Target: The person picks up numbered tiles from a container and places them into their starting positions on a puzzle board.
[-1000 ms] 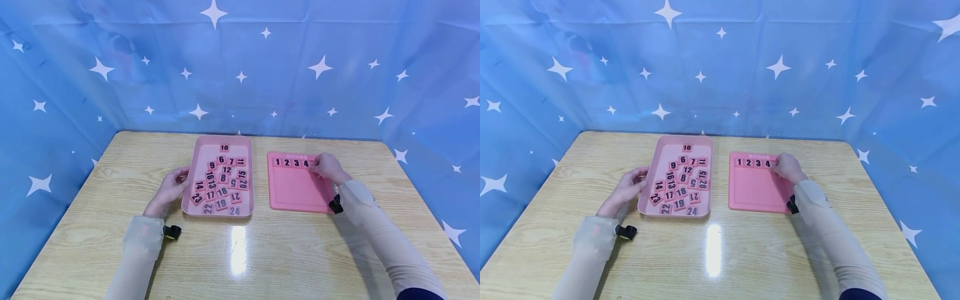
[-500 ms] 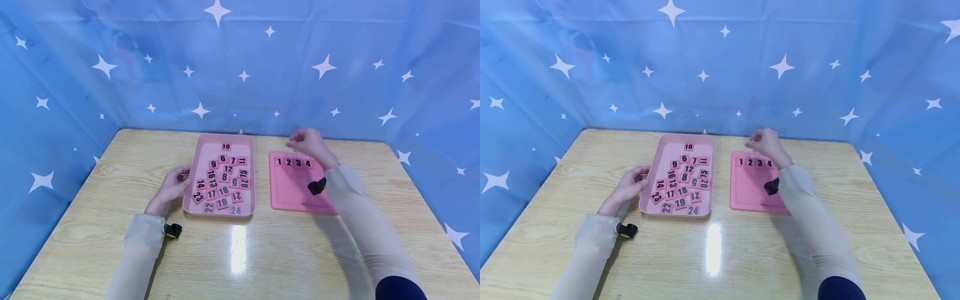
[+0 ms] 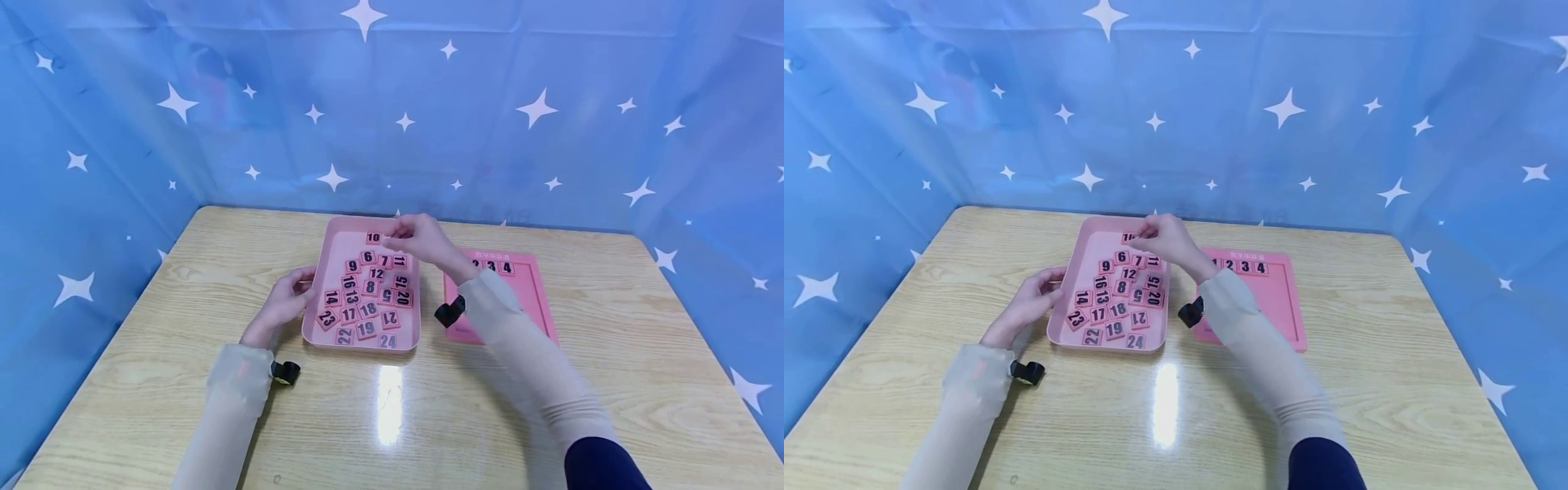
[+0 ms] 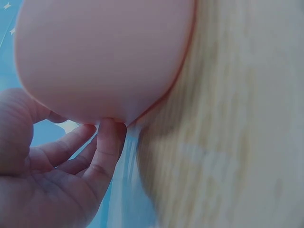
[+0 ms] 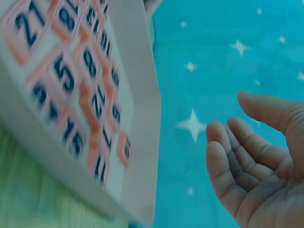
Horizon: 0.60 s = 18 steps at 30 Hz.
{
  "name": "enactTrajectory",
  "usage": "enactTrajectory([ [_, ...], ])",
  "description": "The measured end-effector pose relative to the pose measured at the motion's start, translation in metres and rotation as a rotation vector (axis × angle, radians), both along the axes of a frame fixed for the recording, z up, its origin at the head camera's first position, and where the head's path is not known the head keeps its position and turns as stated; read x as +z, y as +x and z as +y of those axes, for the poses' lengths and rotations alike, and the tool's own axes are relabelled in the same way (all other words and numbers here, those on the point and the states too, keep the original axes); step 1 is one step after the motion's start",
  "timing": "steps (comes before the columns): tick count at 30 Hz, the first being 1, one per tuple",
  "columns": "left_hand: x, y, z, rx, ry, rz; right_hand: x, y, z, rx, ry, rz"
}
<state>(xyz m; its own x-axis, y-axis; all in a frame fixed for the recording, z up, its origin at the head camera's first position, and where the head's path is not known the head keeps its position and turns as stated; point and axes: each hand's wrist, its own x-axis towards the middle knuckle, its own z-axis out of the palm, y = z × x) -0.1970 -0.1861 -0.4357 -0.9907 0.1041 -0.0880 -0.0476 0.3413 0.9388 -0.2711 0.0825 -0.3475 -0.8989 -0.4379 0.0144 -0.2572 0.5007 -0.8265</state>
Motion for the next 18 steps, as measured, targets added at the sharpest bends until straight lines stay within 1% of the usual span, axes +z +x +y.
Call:
enactTrajectory([
  [5,-0.001,-0.001,0.000,0.000,0.001,0.008,-0.005,0.008,-0.012,0.040,-0.036,-0.016],
  [12,-0.001,-0.001,0.001,-0.004,-0.009,0.013,-0.012,0.015,-0.013,0.065,-0.092,-0.052],
  [18,-0.001,0.000,0.001,-0.006,-0.001,0.005,-0.010,0.020,-0.007,0.029,-0.108,-0.054],
])
